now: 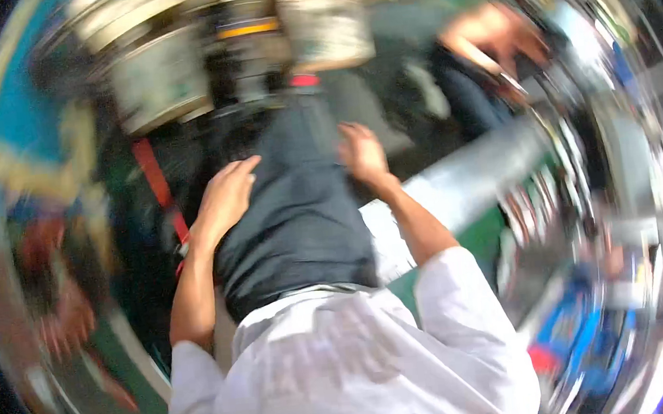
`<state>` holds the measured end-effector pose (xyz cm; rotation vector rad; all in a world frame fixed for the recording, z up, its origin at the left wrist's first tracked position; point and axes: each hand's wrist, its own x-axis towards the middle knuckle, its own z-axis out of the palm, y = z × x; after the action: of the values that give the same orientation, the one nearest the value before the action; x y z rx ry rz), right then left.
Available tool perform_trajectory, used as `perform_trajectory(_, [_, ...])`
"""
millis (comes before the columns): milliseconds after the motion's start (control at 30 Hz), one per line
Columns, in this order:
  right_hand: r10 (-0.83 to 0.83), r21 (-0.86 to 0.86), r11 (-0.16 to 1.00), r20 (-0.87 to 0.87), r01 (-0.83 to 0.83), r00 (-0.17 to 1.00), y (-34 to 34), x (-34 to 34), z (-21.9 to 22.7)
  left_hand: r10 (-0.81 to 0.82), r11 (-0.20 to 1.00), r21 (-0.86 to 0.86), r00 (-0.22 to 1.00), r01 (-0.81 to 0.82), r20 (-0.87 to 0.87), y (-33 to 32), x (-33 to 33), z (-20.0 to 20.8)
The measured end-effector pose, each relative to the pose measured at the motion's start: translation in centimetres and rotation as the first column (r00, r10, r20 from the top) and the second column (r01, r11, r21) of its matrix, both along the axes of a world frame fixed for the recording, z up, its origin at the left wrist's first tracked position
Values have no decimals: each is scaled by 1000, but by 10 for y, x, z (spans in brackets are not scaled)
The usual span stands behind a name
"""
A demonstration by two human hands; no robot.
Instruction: The person repeatedly picks up brown shoe uppers and white insoles from a conveyor belt, aligns them, and presses them together using a shoe-lasting machine. They then place the assembled shoes onto a nearby shelf. This process is repeated for multiple pairs throughout the clip.
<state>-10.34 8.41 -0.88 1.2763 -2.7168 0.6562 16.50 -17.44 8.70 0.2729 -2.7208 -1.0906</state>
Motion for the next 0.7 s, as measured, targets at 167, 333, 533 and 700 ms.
perform_trajectory(167, [-587, -198, 796, -20, 573, 809, 230, 52, -36, -524, 833, 134, 844, 536, -119, 144, -122, -13])
perform_trajectory(333, [-968, 240, 250, 57, 938, 244, 438, 212, -53, -674, 731, -43, 731, 681, 109, 192, -134, -59])
perform_trajectory(533, [-949, 545, -268, -4, 795, -317, 595, 337, -65, -671, 736, 179, 739, 653, 61, 184, -136, -57])
perform_trajectory(700, [-996, 402, -92, -30, 911, -88, 683, 237, -59, -612, 787, 51, 767, 615, 191, 185, -138, -74])
